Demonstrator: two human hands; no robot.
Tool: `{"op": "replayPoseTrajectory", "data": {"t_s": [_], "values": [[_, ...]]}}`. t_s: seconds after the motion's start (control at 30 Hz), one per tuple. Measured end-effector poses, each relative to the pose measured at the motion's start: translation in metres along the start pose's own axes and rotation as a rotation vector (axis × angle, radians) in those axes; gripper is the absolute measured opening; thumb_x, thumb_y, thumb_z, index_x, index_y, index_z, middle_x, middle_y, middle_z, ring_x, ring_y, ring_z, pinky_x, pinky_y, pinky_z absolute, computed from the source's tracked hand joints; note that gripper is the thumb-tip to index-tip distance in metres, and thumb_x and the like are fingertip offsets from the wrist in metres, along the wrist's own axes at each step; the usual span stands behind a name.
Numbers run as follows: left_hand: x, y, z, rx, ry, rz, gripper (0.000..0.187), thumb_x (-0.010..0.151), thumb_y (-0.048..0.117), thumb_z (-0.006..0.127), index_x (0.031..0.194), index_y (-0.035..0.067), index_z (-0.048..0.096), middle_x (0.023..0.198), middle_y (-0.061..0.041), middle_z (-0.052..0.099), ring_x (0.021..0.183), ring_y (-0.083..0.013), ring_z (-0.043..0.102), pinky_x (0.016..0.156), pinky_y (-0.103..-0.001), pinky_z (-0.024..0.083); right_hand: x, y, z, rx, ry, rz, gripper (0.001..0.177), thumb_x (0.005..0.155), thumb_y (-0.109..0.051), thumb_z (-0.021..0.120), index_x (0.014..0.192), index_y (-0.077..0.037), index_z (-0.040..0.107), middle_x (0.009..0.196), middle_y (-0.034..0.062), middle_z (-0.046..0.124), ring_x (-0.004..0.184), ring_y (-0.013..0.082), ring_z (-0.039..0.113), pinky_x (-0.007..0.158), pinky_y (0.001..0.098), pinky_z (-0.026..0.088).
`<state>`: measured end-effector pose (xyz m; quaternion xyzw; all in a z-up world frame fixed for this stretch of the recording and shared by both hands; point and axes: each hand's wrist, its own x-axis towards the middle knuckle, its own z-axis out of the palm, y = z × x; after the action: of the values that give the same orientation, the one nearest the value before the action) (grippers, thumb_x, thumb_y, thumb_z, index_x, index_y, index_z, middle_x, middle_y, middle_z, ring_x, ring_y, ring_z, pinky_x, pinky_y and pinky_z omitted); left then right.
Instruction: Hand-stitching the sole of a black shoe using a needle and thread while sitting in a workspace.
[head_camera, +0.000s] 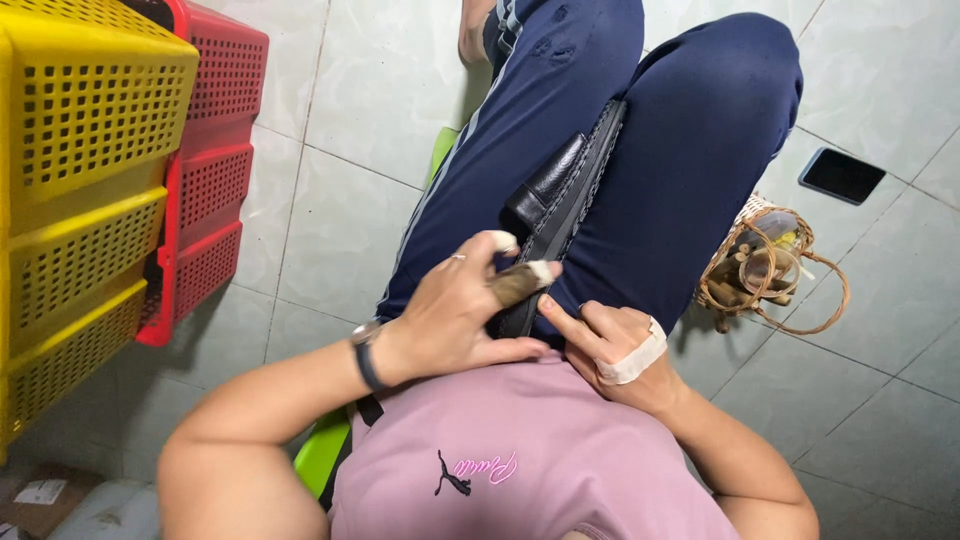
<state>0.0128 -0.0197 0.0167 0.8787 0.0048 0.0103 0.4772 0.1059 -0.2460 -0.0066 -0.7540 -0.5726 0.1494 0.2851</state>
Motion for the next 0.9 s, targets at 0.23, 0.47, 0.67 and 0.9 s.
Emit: {"op": "replayPoseTrajectory", "data": {"t_s": [0.23, 0.47, 0.67, 0.9], "values": [[0.0, -0.001, 0.008, 0.085, 0.021, 0.006, 0.049, 0.075, 0.047, 0.066, 0.107, 0.011, 0.062, 0.109, -0.016, 0.042, 0.079, -0.0314, 0.053, 0.062, -0.04, 0.048, -0.005, -0.002, -0.008, -0.07, -0.007, -0.003, 0.044, 0.086, -0.013, 0.05, 0.128, -0.016, 0.061, 0.067, 0.0045, 0.048, 0.046, 0.0224, 0.052, 0.044, 0.0337, 0.045], [-0.007, -0.005, 0.009, 0.005, -0.009, -0.038, 0.048, 0.079, 0.04, 0.064, 0.116, 0.01, 0.06, 0.106, -0.016, 0.046, 0.085, -0.0383, 0.058, 0.067, -0.043, 0.052, -0.031, 0.009, -0.013, -0.026, -0.063, 0.16, 0.048, 0.085, -0.016, 0.05, 0.131, -0.019, 0.059, 0.063, 0.0056, 0.048, 0.043, 0.0276, 0.054, 0.044, 0.0387, 0.048], [0.001, 0.001, 0.0, -0.083, -0.104, -0.131, 0.053, 0.076, 0.042, 0.068, 0.117, 0.01, 0.058, 0.103, -0.014, 0.047, 0.08, -0.0405, 0.059, 0.062, -0.044, 0.052, -0.005, -0.005, -0.014, 0.173, 0.033, 0.278, 0.05, 0.085, -0.014, 0.056, 0.135, -0.011, 0.053, 0.065, 0.0059, 0.054, 0.048, 0.0284, 0.061, 0.046, 0.0383, 0.051], [0.007, 0.008, -0.007, -0.114, -0.208, -0.195, 0.05, 0.075, 0.038, 0.068, 0.114, 0.011, 0.057, 0.106, -0.012, 0.044, 0.076, -0.0457, 0.059, 0.058, -0.05, 0.053, 0.008, -0.009, 0.01, 0.897, 0.141, 0.35, 0.045, 0.088, -0.011, 0.056, 0.13, 0.004, 0.051, 0.061, 0.0086, 0.063, 0.047, 0.0187, 0.058, 0.045, 0.0315, 0.049]]}}
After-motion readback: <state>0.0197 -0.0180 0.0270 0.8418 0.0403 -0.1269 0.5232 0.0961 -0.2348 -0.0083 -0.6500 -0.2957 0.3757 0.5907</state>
